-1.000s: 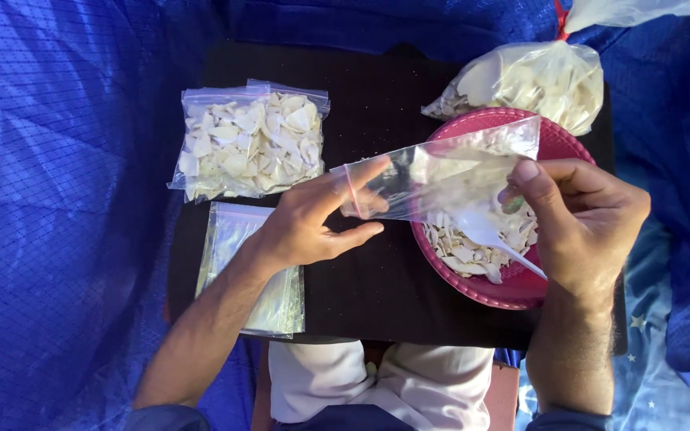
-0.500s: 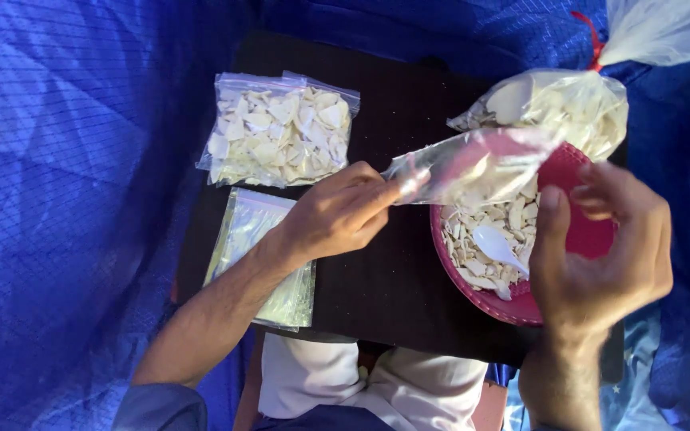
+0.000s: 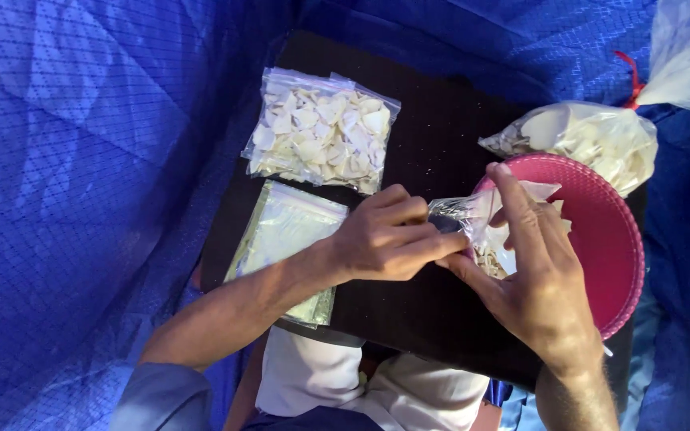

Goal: Bagging small white food flakes into plastic zip-lock bags using a spoon and sealing them by hand.

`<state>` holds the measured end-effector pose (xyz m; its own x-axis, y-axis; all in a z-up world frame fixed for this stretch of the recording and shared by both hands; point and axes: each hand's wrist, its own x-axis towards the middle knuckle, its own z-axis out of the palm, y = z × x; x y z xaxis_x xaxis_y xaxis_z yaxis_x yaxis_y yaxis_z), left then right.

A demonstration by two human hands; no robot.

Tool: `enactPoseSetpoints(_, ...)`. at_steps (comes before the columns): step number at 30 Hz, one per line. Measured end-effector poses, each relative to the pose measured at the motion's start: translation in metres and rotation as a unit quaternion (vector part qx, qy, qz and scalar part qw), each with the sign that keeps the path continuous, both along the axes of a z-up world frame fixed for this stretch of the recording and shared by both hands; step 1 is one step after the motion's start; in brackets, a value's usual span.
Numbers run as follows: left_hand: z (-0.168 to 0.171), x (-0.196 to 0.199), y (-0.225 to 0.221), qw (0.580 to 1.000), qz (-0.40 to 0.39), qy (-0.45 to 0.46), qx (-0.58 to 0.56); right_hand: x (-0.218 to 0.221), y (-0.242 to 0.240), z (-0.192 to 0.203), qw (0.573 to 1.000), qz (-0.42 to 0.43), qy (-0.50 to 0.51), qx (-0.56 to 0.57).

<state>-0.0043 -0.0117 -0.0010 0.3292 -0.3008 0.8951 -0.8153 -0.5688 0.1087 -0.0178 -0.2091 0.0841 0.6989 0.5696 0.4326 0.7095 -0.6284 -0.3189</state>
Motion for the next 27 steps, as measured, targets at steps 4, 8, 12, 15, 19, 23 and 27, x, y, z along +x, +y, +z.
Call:
enactPoseSetpoints(4, 0.001, -0.002, -0.001, 1.000, -0.014, 0.000, -0.024, 0.004, -0.004, -0.015, 0.998, 0.051, 0.037, -0.002)
enactPoseSetpoints(8, 0.008, -0.002, 0.005, 0.999, -0.029, -0.003, -0.028, 0.000, 0.001, -0.019, 0.997, 0.075, 0.031, 0.015)
enactPoseSetpoints(12, 0.010, -0.001, 0.009, 0.996, -0.074, 0.019, -0.040, 0.000, -0.002, -0.017, 0.994, 0.083, 0.036, 0.063)
enactPoseSetpoints(15, 0.002, 0.000, 0.007, 0.990, -0.103, 0.046, -0.087, -0.002, -0.009, -0.021, 0.993, 0.058, 0.036, 0.100)
enactPoseSetpoints(19, 0.007, -0.001, 0.013, 0.964, -0.146, 0.148, -0.164, -0.003, -0.012, -0.022, 0.985, 0.040, 0.033, 0.166)
enactPoseSetpoints(23, 0.017, -0.002, 0.014, 0.943, -0.165, 0.208, -0.200, -0.001, -0.014, -0.024, 0.981, 0.059, 0.014, 0.185)
enactPoseSetpoints(27, 0.012, 0.000, 0.012, 0.938, -0.188, 0.203, -0.209, -0.003, -0.011, -0.022, 0.981, 0.027, 0.011, 0.194)
